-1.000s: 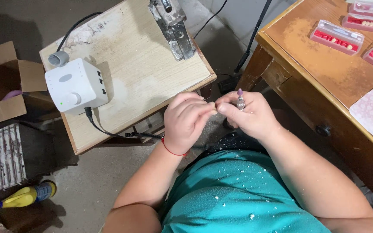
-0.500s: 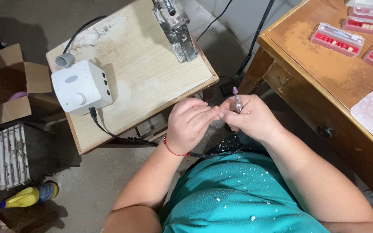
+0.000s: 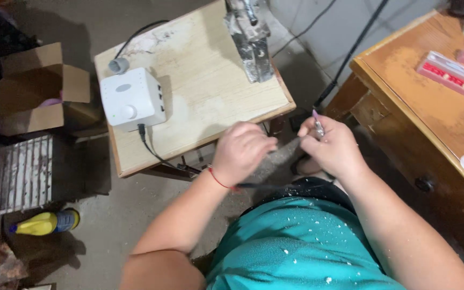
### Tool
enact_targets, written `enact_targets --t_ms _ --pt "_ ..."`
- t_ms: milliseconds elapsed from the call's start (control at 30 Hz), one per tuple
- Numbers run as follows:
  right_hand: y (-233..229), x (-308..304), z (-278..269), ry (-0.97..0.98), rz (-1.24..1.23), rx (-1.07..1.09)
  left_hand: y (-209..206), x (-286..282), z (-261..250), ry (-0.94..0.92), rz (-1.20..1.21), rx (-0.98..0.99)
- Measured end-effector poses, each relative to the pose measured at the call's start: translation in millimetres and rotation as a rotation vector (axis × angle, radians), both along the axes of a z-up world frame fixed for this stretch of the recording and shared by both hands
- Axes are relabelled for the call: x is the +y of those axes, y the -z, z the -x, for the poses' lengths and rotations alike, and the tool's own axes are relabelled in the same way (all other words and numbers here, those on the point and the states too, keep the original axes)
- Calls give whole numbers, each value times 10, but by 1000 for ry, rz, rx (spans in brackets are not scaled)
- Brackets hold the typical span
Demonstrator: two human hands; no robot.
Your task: Shaping and refining a dental prosthesis on a model using hand tools and a rotary tool.
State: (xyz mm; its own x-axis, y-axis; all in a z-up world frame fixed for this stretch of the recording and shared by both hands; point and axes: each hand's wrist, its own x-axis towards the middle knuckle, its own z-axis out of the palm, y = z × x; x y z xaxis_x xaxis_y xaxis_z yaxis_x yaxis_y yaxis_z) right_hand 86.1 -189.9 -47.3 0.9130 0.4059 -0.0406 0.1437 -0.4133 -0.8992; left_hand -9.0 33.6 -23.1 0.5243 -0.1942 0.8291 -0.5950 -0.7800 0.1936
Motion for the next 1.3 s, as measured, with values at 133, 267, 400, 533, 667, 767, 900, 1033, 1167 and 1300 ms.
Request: enact_targets --t_ms 133,267,400,533,667,767,900,1033,1167,1300 --pt "-219 41 -98 -94 560 -166 256 1081 -118 -121 -256 -15" --pt "-501 155 -11 -105 726 -32 40 1757 38 -516 -639 583" --pt "-504 211 -6 -62 596 58 173 2100 -7 -675 -1109 1048" --pt "-336 203 -122 -20 524 101 144 2263 -7 -574 -1150 1122" --pt "-503 262 25 19 72 286 146 2359 30 -513 -1098 985" --pt "-677 357 130 24 -217 350 -252 1702 175 -483 -955 654" --pt "-999 592 286 -16 -397 335 -140 589 312 72 456 1114" --pt "-1046 835 359 -93 -492 353 60 -261 503 443 724 955" --pt "-1611 928 522 -198 -241 108 5 -348 562 532 1011 741" --pt "-1356 811 196 -445 115 -286 -15 17 292 -57 986 616"
